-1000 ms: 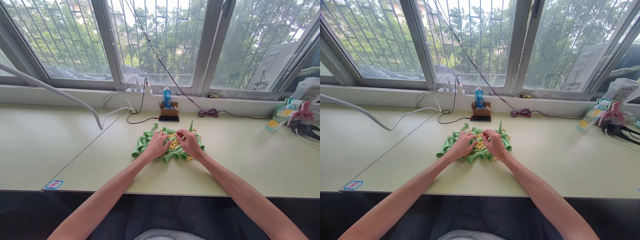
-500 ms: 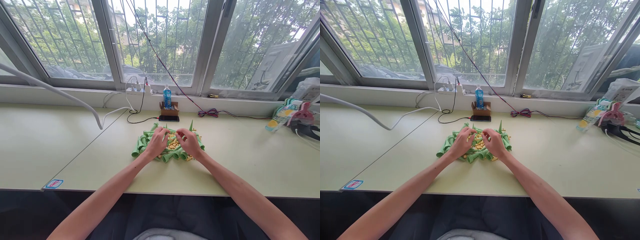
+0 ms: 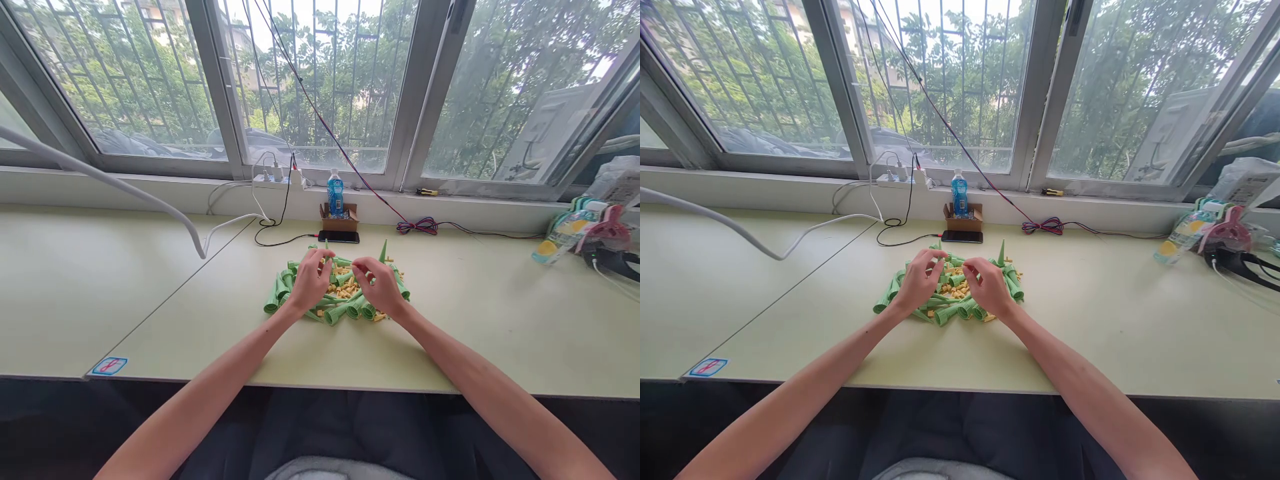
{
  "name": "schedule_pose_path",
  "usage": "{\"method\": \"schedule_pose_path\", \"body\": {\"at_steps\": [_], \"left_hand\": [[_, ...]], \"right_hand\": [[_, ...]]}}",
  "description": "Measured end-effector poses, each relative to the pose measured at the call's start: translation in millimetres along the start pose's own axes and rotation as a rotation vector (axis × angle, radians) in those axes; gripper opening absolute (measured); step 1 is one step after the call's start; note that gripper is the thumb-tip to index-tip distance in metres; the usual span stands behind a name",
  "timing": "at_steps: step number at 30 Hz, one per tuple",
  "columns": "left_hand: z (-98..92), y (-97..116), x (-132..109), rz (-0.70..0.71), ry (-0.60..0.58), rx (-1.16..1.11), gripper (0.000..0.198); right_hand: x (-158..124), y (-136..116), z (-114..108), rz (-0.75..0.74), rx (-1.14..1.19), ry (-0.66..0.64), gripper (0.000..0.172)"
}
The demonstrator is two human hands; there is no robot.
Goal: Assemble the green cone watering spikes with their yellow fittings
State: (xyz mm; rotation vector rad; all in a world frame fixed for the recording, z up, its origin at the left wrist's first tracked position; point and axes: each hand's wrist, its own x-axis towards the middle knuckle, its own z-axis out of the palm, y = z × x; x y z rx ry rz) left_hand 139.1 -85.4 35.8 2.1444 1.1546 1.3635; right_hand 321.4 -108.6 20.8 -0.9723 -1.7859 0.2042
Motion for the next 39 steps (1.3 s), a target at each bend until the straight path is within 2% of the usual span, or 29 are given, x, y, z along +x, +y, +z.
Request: {"method": "schedule_pose_path", "body": {"at_steps": [21, 39], "left_hand": [[0.9, -2.3, -0.9, -0.033, -0.004, -0.053, 0.021], [0.9, 3.8, -1.5, -0.039, -0.024, -0.18, 0.019]], "right_hand": [[0.2, 1.0, 0.7, -0.019, -0.004, -0.053, 0.017], [0.8, 0.3, 0.6, -0.046, 0.037, -0.128, 0.016]]}}
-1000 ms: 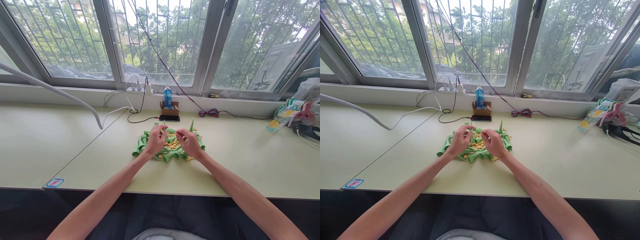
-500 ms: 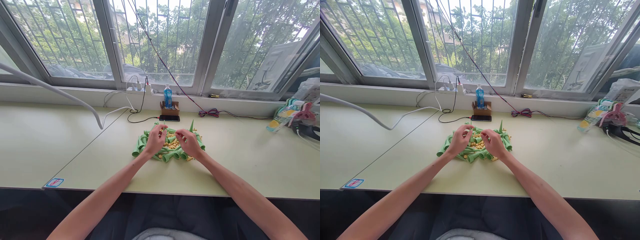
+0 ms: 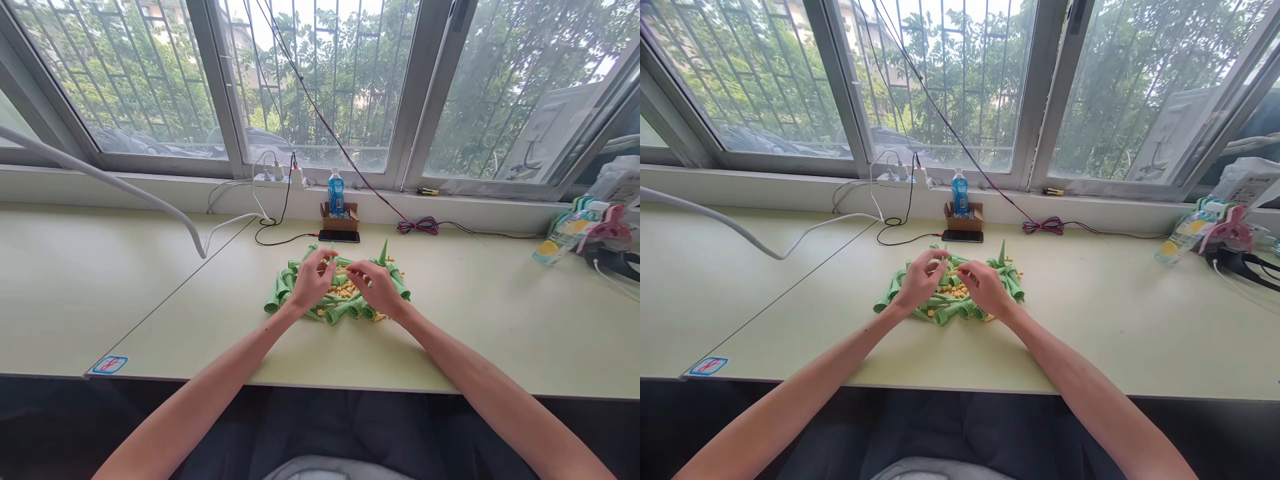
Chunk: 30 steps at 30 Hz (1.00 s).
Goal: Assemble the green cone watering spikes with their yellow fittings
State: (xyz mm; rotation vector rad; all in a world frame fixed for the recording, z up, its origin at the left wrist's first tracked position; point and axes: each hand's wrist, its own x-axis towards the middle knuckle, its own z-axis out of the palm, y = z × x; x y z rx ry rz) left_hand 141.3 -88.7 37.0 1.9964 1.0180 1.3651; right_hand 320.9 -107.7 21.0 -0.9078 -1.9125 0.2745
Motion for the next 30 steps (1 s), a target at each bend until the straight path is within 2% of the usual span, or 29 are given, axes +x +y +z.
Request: {"method": "schedule_pose_path", "body": {"at_steps": [13, 30], "left_hand": [[1.0, -2.7, -0.6, 0.033, -0.006, -0.031, 0.02], [-1.0, 5.9, -1.9, -0.102, -0.038, -0.169, 0.022]], "right_hand": [[0.8, -2.9, -1.2, 0.015, 0.041, -0.015, 0.016], [-1.1, -2.6, -0.2, 0.079, 0.149, -0.008, 0.015]]}}
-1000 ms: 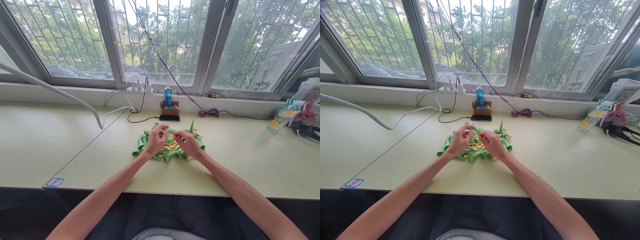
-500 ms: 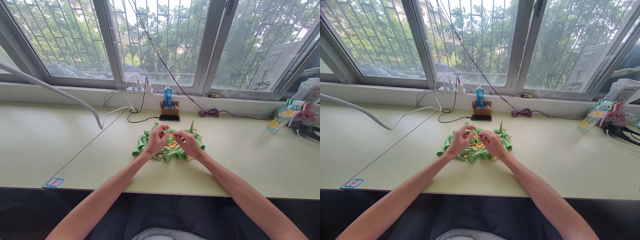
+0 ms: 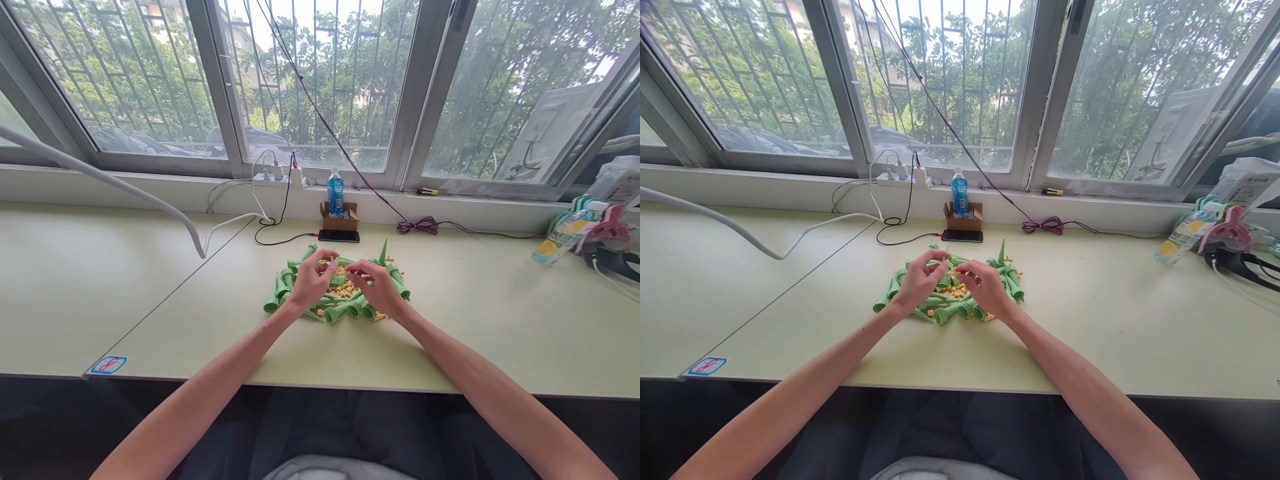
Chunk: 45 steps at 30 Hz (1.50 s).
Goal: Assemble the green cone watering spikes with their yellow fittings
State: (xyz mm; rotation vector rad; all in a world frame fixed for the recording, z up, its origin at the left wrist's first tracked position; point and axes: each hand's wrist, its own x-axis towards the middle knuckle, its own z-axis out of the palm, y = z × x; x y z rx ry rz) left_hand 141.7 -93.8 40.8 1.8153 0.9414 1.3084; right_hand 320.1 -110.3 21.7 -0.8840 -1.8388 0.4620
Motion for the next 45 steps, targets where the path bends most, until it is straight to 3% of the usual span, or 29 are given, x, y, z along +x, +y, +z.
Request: {"method": "schedule_pose_path", "body": {"at_steps": [4, 18, 34, 45], "left_hand": [[0.4, -0.7, -0.6, 0.003, 0.001, 0.0, 0.023], [2.2, -4.6, -2.2, 0.232, 0.043, 0.232, 0.018], [2.5, 1.8, -4.6, 0.282, 0.014, 0.262, 0.018], [5.8, 1.6, -6.0, 0.281, 0.042, 0.235, 0.018]], "right_hand": [[-0.1, 1.2, 0.3, 0.01, 0.024, -0.002, 0.016], [-0.4, 1.5, 1.3, 0.07, 0.013, -0.006, 0.024], [0.0, -0.2, -0.3, 0.044, -0.107, -0.035, 0.043], [-0.6, 1.8, 0.2, 0.055, -0.139, -0.007, 0.047]]}}
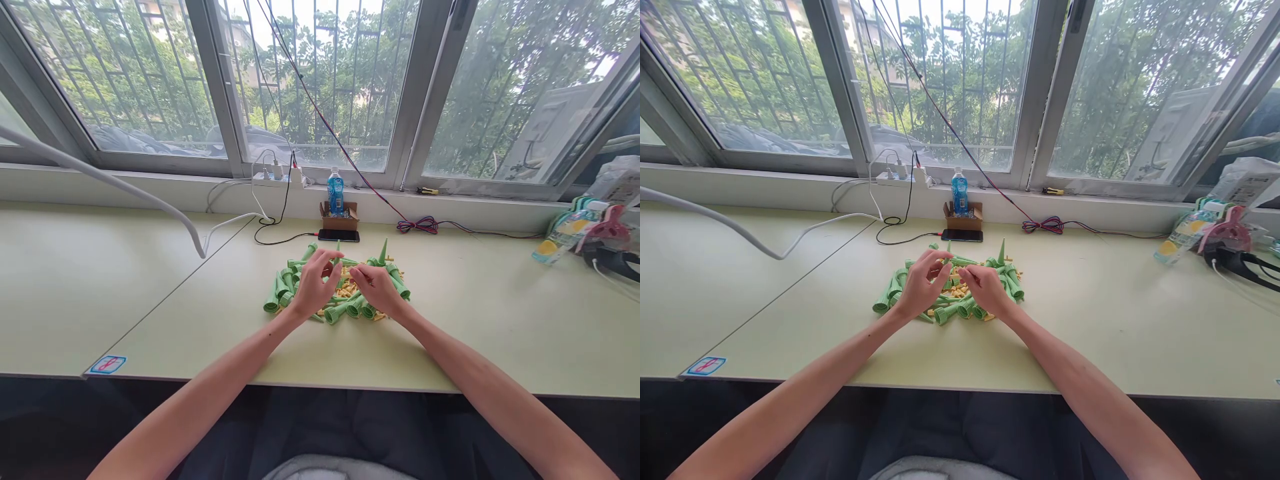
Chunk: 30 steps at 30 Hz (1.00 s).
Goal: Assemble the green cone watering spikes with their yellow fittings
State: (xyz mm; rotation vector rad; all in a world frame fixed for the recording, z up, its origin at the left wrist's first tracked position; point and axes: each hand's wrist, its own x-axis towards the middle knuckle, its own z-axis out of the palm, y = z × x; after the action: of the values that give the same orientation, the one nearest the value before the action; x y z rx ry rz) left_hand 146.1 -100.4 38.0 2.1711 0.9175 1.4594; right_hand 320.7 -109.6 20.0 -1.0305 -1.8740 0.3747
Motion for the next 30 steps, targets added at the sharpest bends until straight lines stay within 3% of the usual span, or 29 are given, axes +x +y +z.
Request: {"method": "schedule_pose_path", "body": {"at_steps": [17, 30], "left_hand": [[2.3, -5.0, 0.0, -0.08, 0.026, -0.041, 0.018], [2.1, -0.5, -1.2, -0.01, -0.019, -0.007, 0.016]], "right_hand": [[-0.1, -1.2, 2.9, 0.041, 0.191, 0.022, 0.03], [-0.8, -2.4, 0.8, 0.008, 0.044, -0.005, 0.051]]}}
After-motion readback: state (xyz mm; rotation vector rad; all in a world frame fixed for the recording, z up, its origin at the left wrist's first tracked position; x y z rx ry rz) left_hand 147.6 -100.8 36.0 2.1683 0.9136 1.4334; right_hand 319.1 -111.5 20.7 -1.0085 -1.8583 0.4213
